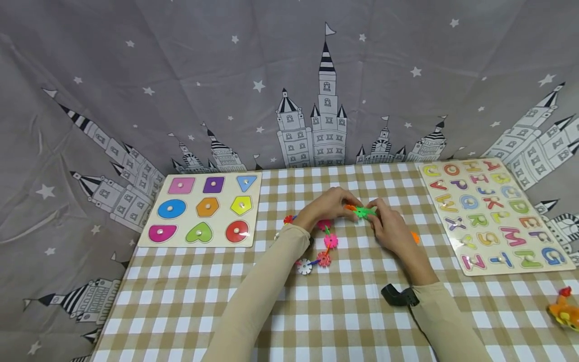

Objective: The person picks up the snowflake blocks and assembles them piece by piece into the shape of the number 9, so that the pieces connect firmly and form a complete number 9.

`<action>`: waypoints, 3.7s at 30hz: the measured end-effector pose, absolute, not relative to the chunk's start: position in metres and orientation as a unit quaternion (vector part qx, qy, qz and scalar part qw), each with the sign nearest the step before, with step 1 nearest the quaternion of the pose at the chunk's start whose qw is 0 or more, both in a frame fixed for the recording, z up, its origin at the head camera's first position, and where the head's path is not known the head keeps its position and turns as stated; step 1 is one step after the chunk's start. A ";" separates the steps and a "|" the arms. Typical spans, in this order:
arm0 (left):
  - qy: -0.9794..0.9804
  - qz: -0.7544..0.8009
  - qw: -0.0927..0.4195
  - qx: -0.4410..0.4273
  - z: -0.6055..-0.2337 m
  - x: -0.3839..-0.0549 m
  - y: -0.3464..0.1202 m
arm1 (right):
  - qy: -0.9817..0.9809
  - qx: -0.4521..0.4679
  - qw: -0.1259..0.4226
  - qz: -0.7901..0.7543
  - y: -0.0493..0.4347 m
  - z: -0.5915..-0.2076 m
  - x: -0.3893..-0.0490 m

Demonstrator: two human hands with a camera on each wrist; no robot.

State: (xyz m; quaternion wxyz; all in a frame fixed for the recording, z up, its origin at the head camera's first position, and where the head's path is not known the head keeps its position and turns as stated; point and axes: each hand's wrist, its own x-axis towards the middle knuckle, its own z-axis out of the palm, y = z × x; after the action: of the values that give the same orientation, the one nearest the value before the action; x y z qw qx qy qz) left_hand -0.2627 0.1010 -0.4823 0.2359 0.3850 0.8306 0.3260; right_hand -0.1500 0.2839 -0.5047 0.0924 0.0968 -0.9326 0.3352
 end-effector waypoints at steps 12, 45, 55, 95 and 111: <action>0.841 0.285 0.247 0.389 -0.480 -0.267 0.108 | -0.957 0.073 -0.085 0.269 0.358 -0.476 -0.114; 0.831 0.304 0.197 0.423 -0.482 -0.260 0.128 | -0.799 -0.079 -0.041 0.595 0.305 -0.503 -0.139; 0.793 0.395 0.244 0.394 -0.484 -0.257 0.125 | -0.765 -0.097 -0.038 0.636 0.302 -0.501 -0.138; 0.815 0.265 0.263 0.444 -0.474 -0.260 0.126 | -0.946 0.119 -0.094 0.287 0.363 -0.480 -0.106; 0.832 0.207 0.214 0.468 -0.476 -0.256 0.140 | -0.952 0.029 0.026 0.304 0.326 -0.493 -0.132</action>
State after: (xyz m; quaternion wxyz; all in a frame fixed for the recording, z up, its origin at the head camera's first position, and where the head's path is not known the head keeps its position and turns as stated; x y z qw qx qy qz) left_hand -0.2561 0.1404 -0.4765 0.2138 0.4681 0.8320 0.2073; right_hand -0.1316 0.3263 -0.4930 0.0262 0.0293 -0.9518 0.3043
